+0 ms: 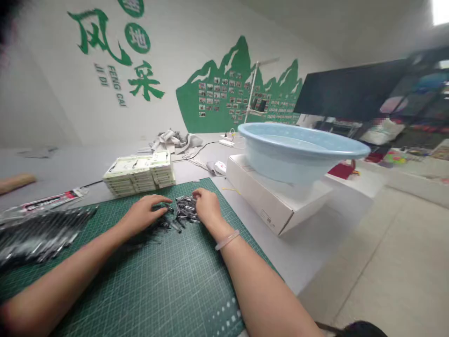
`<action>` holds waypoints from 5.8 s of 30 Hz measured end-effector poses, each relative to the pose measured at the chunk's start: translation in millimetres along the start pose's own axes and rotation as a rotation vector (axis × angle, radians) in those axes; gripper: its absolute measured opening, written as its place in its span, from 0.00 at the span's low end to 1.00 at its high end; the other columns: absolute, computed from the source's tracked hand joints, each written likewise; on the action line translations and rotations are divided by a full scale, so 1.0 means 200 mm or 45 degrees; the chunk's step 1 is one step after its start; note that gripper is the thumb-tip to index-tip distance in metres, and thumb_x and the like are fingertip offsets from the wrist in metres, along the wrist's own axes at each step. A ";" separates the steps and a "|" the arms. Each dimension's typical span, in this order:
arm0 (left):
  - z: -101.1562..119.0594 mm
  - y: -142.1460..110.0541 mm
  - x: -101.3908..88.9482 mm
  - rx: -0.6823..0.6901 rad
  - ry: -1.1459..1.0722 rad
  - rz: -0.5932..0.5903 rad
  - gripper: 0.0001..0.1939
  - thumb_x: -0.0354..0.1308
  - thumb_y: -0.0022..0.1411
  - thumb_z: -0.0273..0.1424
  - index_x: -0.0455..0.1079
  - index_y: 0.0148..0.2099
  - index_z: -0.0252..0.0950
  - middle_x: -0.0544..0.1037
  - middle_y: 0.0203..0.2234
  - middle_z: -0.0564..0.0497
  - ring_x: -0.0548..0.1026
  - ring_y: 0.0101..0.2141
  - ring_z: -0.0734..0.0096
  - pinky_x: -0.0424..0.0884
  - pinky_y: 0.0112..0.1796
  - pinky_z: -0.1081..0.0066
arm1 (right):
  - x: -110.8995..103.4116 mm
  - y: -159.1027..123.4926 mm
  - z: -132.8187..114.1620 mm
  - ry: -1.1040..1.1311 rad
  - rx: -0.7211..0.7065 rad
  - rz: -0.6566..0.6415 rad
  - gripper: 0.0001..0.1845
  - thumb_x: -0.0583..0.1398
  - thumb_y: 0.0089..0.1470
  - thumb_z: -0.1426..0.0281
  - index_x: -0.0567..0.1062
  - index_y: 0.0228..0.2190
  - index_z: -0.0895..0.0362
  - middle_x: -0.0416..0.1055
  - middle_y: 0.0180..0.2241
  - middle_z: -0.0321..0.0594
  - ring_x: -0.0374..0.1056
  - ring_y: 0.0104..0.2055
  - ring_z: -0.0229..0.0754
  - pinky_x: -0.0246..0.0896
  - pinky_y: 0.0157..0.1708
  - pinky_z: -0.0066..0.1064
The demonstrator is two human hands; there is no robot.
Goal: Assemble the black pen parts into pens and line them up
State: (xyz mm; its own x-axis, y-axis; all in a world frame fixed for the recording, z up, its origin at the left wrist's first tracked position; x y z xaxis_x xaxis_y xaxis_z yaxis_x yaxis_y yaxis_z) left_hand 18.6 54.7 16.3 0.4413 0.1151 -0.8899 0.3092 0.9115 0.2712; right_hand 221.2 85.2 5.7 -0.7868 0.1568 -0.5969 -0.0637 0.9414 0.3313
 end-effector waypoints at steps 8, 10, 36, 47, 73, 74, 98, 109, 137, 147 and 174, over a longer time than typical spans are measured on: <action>0.10 -0.07 0.04 0.174 -0.141 -0.212 0.27 0.42 0.69 0.45 0.61 0.66 0.44 0.64 0.64 0.49 0.61 0.63 0.58 0.54 0.62 0.52 | 0.00 0.00 0.02 -0.132 0.074 -0.037 0.15 0.56 0.56 0.76 0.81 0.36 0.54 0.80 0.40 0.39 0.73 0.45 0.43 0.61 0.48 0.30; 0.01 -0.08 -0.07 0.077 -0.178 -0.104 0.29 0.42 0.69 0.46 0.63 0.65 0.41 0.67 0.63 0.48 0.64 0.61 0.59 0.58 0.61 0.58 | 0.00 -0.01 0.01 -0.150 0.054 -0.049 0.15 0.55 0.56 0.76 0.82 0.36 0.54 0.80 0.40 0.40 0.73 0.45 0.44 0.61 0.48 0.31; -0.20 -0.44 -0.08 0.188 0.128 -0.265 0.29 0.49 0.67 0.46 0.52 0.69 0.56 0.56 0.68 0.53 0.50 0.67 0.53 0.47 0.62 0.41 | 0.23 -0.32 -0.39 -0.361 -0.893 -0.429 0.12 0.67 0.52 0.63 0.77 0.37 0.57 0.69 0.35 0.41 0.60 0.44 0.46 0.58 0.46 0.36; -0.28 -0.42 -0.25 -0.060 0.043 0.097 0.18 0.50 0.65 0.43 0.76 0.47 0.41 0.80 0.45 0.47 0.75 0.47 0.56 0.69 0.50 0.61 | 0.25 -0.34 -0.44 -0.587 -0.919 -0.415 0.03 0.60 0.56 0.72 0.73 0.31 0.58 0.69 0.34 0.45 0.58 0.40 0.46 0.58 0.41 0.37; -0.04 -0.06 -0.04 0.190 0.183 -0.111 0.09 0.55 0.61 0.34 0.78 0.36 0.41 0.79 0.35 0.47 0.73 0.41 0.59 0.68 0.42 0.64 | 0.14 -0.20 -0.31 0.087 -0.448 -0.146 0.10 0.59 0.55 0.78 0.77 0.38 0.57 0.75 0.37 0.41 0.68 0.40 0.41 0.62 0.44 0.34; -0.04 -0.07 -0.05 0.178 0.160 -0.090 0.09 0.55 0.61 0.34 0.77 0.37 0.41 0.79 0.35 0.47 0.73 0.41 0.59 0.68 0.42 0.64 | 0.14 -0.20 -0.32 0.146 -0.421 -0.158 0.09 0.59 0.54 0.78 0.77 0.36 0.57 0.75 0.37 0.41 0.68 0.40 0.41 0.62 0.44 0.34; 0.04 -0.32 -0.07 -0.518 -1.244 0.279 0.16 0.66 0.52 0.42 0.76 0.38 0.36 0.81 0.30 0.50 0.79 0.28 0.66 0.77 0.34 0.65 | 0.37 -0.30 -0.30 1.314 0.231 -0.637 0.14 0.68 0.42 0.67 0.70 0.29 0.58 0.74 0.24 0.32 0.69 0.23 0.34 0.66 0.25 0.27; 0.04 -0.32 -0.06 -0.522 -1.218 0.271 0.13 0.66 0.53 0.40 0.76 0.36 0.36 0.80 0.29 0.50 0.79 0.28 0.66 0.77 0.33 0.67 | 0.37 -0.30 -0.29 1.288 0.229 -0.599 0.14 0.68 0.42 0.67 0.69 0.29 0.57 0.72 0.22 0.32 0.69 0.21 0.35 0.65 0.24 0.27; 0.13 -0.41 -0.18 -0.259 -0.461 0.279 0.13 0.54 0.64 0.41 0.73 0.41 0.39 0.78 0.38 0.49 0.76 0.37 0.65 0.72 0.33 0.70 | 0.25 -0.21 -0.21 0.699 -0.027 -0.233 0.04 0.60 0.48 0.73 0.68 0.29 0.55 0.67 0.23 0.30 0.65 0.23 0.36 0.59 0.24 0.28; 0.26 -0.63 -0.14 -0.049 -0.195 -0.767 0.11 0.66 0.47 0.37 0.72 0.35 0.42 0.75 0.23 0.57 0.71 0.24 0.69 0.58 0.22 0.73 | 0.12 -0.21 -0.24 -0.056 -0.400 0.020 0.03 0.62 0.52 0.76 0.74 0.30 0.57 0.72 0.32 0.38 0.66 0.36 0.41 0.58 0.40 0.33; -0.13 -0.23 -0.19 -0.384 -0.442 0.265 0.19 0.51 0.62 0.45 0.77 0.39 0.36 0.81 0.34 0.46 0.77 0.34 0.62 0.71 0.32 0.69 | 0.35 -0.29 -0.26 1.242 0.196 -0.481 0.15 0.69 0.37 0.68 0.74 0.29 0.59 0.73 0.21 0.33 0.71 0.24 0.38 0.70 0.27 0.31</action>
State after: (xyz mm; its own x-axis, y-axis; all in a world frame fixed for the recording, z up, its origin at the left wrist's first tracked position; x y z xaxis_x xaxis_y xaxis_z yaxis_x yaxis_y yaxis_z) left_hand -34.2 17.7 28.3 0.7376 0.2154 -0.6400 -0.0500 0.9626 0.2663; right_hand 136.6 26.8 -16.9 -0.8891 -0.3977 0.2266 -0.3824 0.9175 0.1098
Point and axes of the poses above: each hand's wrist, its own y-axis towards the middle knuckle, its own x-axis out of the palm, z = x × y, the point moved 6 cm from there along y, towards the middle knuckle
